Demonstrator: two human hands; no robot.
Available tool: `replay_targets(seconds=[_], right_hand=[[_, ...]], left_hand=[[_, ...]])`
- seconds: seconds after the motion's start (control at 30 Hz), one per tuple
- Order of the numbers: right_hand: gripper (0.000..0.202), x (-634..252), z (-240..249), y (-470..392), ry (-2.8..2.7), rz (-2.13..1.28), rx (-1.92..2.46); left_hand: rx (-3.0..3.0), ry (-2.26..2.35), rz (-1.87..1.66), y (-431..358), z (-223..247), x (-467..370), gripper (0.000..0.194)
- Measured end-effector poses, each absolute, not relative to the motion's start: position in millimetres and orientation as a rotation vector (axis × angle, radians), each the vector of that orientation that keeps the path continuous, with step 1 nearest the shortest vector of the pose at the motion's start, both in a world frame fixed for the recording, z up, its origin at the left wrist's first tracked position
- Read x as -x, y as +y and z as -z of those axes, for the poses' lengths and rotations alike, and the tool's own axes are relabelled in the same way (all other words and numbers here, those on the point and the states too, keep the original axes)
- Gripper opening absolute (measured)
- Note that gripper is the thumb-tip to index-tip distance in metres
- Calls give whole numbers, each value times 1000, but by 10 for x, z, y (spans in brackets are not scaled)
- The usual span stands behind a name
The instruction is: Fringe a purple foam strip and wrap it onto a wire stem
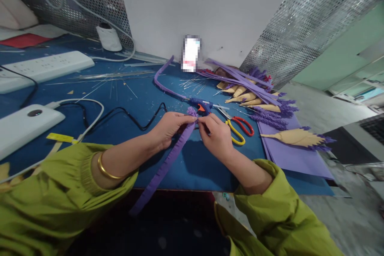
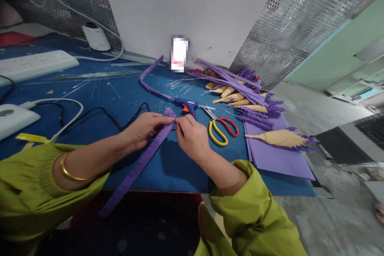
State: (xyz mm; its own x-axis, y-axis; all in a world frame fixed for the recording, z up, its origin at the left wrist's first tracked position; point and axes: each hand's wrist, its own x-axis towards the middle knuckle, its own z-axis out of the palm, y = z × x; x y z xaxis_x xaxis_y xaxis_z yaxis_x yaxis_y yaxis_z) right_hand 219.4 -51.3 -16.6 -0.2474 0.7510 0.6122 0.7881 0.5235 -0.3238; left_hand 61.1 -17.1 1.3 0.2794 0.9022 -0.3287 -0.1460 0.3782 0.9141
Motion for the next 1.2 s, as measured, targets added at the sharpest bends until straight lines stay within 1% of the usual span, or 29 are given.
replay_targets(seconds=[0.2, 0.33, 0.4, 0.5, 0.6, 0.67, 0.83, 1.2], right_hand=[[27, -2195, 199, -525, -2056, -27, 1237], [30, -2189, 220, -524, -1987, -183, 1198], [28, -2175, 219, -522, -1883, -329, 1201], [25, -2141, 213, -516, -1672, -632, 1253], [29, -2113, 215, -496, -1467, -907, 1264], [34, -2108, 219, -476, -1373, -1009, 1247], [38, -2120, 184, -450, -1278, -1061, 1242], [39, -2113, 86, -469, -1193, -1244, 1172]], left_hand=[[-890, 1078, -865, -151, -24, -604, 25], [-942, 1100, -892, -133, -4, -602, 27], [-976, 1112, -898, -127, 7, -600, 26], [-995, 1138, -880, -122, 23, -599, 19], [-1031, 1147, -884, -114, 42, -594, 17], [-1055, 1123, -880, -107, 48, -586, 18], [-1010, 1018, -844, -110, -5, -568, 26], [-768, 948, -803, -105, 29, -603, 23]])
